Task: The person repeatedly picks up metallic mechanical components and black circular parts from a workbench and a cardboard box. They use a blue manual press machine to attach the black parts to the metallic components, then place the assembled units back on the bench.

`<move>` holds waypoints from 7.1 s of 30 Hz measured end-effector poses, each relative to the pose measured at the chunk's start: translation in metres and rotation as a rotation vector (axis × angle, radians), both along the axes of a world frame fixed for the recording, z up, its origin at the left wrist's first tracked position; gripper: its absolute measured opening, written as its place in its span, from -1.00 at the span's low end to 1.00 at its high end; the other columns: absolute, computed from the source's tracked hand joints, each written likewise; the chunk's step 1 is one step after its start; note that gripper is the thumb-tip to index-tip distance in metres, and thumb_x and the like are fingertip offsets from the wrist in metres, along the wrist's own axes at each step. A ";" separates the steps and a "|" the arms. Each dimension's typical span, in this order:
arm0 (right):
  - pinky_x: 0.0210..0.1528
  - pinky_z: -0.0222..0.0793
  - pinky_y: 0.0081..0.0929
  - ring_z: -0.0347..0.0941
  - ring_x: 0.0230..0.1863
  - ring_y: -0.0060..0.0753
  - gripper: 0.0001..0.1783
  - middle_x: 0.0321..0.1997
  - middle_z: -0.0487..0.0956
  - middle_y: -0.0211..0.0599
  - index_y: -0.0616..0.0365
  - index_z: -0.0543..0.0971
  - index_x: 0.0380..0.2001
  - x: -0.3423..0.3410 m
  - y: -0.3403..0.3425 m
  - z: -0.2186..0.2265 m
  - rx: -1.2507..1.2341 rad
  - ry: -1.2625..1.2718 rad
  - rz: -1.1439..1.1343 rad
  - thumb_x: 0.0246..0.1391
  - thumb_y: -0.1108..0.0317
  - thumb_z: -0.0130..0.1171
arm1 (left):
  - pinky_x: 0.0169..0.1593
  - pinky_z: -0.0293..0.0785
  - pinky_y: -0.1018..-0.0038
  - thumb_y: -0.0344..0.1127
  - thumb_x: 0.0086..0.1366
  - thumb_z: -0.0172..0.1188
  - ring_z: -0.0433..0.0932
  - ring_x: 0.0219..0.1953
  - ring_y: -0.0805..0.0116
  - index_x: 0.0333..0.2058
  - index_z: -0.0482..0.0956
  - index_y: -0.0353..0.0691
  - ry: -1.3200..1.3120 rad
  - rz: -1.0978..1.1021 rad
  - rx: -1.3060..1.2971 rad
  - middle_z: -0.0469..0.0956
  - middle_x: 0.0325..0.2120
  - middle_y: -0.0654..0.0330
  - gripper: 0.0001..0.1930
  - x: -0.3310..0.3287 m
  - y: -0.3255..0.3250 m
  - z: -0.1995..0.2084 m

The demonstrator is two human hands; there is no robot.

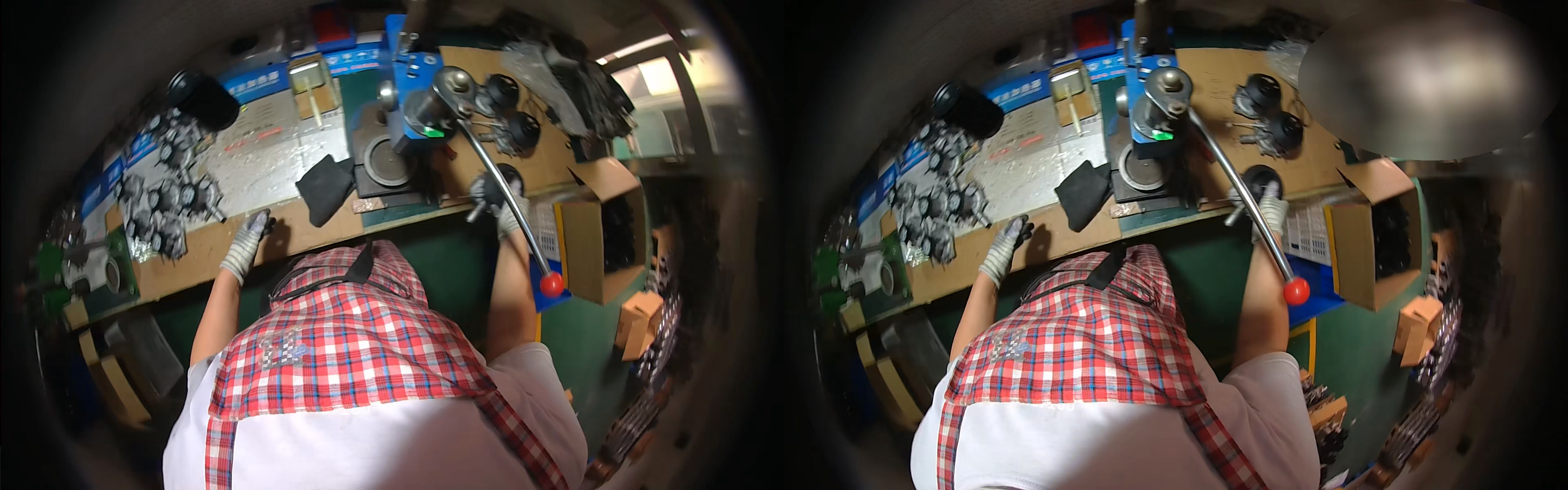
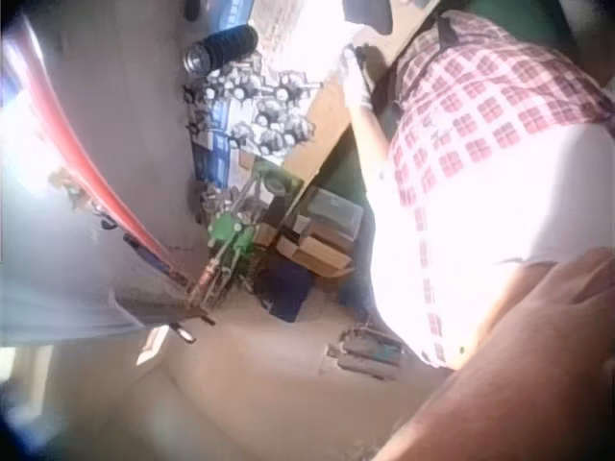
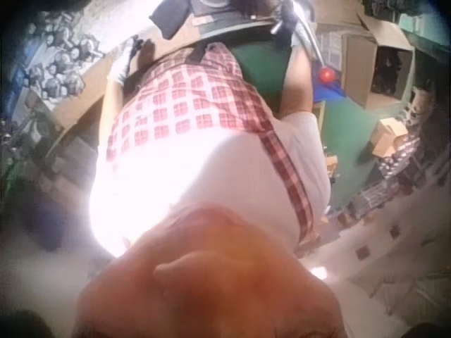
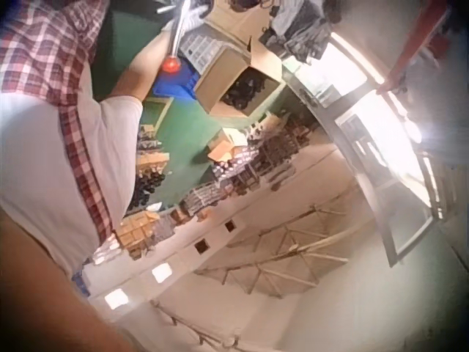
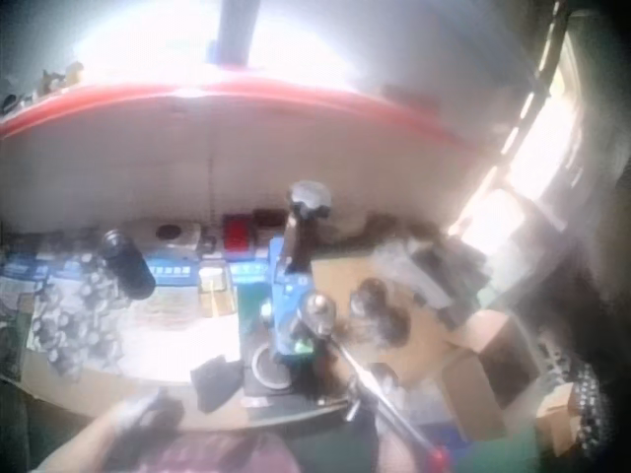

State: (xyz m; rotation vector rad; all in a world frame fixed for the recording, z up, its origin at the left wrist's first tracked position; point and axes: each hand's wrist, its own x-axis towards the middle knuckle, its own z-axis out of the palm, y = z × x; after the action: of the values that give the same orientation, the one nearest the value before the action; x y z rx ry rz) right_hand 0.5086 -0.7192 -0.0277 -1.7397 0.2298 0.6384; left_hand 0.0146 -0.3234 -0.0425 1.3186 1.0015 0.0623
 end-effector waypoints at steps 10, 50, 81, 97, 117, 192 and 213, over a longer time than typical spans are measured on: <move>-0.48 0.42 -0.24 0.53 -0.46 -0.17 -0.38 -0.42 0.58 -0.17 0.14 0.52 -0.19 0.125 -0.045 -0.107 0.106 -0.116 -0.402 0.35 -0.26 -0.16 | 0.34 0.26 0.12 0.09 0.11 0.39 0.28 0.31 -0.16 0.35 0.23 -0.10 0.875 0.182 1.129 0.28 0.31 -0.10 -0.11 0.003 0.107 0.034; 0.04 0.43 -0.06 0.54 -0.07 0.27 -0.45 -0.14 0.60 0.28 0.37 0.47 -0.01 -0.339 0.429 -0.007 -0.407 -0.407 1.403 0.28 0.01 0.09 | 0.12 0.46 0.23 -0.20 0.12 0.42 0.55 -0.01 -0.02 -0.03 0.60 -0.19 0.424 0.018 0.910 0.59 -0.11 -0.04 -0.56 -0.120 0.275 -0.004; -0.05 0.52 -0.28 0.59 -0.04 -0.19 -0.68 -0.05 0.66 -0.29 -0.18 0.59 0.08 -0.210 0.404 0.136 -0.237 -1.216 1.365 0.31 0.16 0.05 | -0.07 0.55 0.48 -0.31 0.27 0.37 0.61 -0.19 0.49 -0.22 0.67 -0.26 -0.205 -0.307 -0.316 0.69 -0.29 0.26 -0.82 0.063 0.148 0.056; -0.22 0.46 -0.38 0.53 -0.37 -0.32 -0.69 -0.38 0.63 -0.18 0.22 0.63 -0.05 -0.203 0.436 0.115 -0.206 -0.473 1.494 0.36 0.26 0.01 | -0.19 0.54 0.44 -0.18 0.22 0.42 0.60 -0.32 0.45 -0.27 0.69 -0.21 -0.153 -0.458 -0.011 0.70 -0.38 0.26 -0.76 0.058 0.153 0.059; 0.21 0.30 -0.03 0.37 0.16 -0.03 -0.48 0.06 0.48 -0.02 0.10 0.56 0.05 -0.166 0.539 -0.033 -0.848 -0.996 0.351 0.21 -0.05 0.13 | 0.25 0.39 0.36 -0.31 0.34 0.19 0.51 0.14 0.26 0.26 0.38 -0.19 -0.268 -0.045 -0.125 0.57 0.07 0.11 -0.48 -0.039 0.161 0.099; -0.05 0.55 -0.35 0.65 -0.21 -0.14 -0.07 -0.20 0.67 -0.13 0.24 -0.01 0.43 -0.053 0.193 -0.079 -1.146 -1.193 0.620 0.13 0.16 0.19 | 0.46 0.10 0.20 0.08 -0.24 0.64 0.16 0.40 -0.12 0.41 0.04 -0.32 -0.238 -0.442 0.873 0.17 0.35 -0.20 0.31 0.281 -0.073 0.055; -0.08 0.47 -0.07 0.58 -0.18 0.18 -0.45 -0.31 0.63 0.14 0.27 0.54 -0.08 -0.112 0.006 0.184 -0.809 -0.520 1.049 0.25 -0.08 0.11 | 0.19 0.42 0.16 0.17 -0.16 0.51 0.47 0.11 -0.10 0.05 0.50 -0.28 -0.097 -0.385 1.083 0.50 0.06 -0.09 -0.14 0.303 -0.090 0.066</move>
State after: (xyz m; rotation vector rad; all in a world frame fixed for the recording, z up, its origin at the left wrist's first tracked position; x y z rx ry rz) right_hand 0.3964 -0.7128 0.1559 -2.7217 -0.9833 0.8426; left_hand 0.3174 -0.4137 0.0239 2.4453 0.5899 0.4130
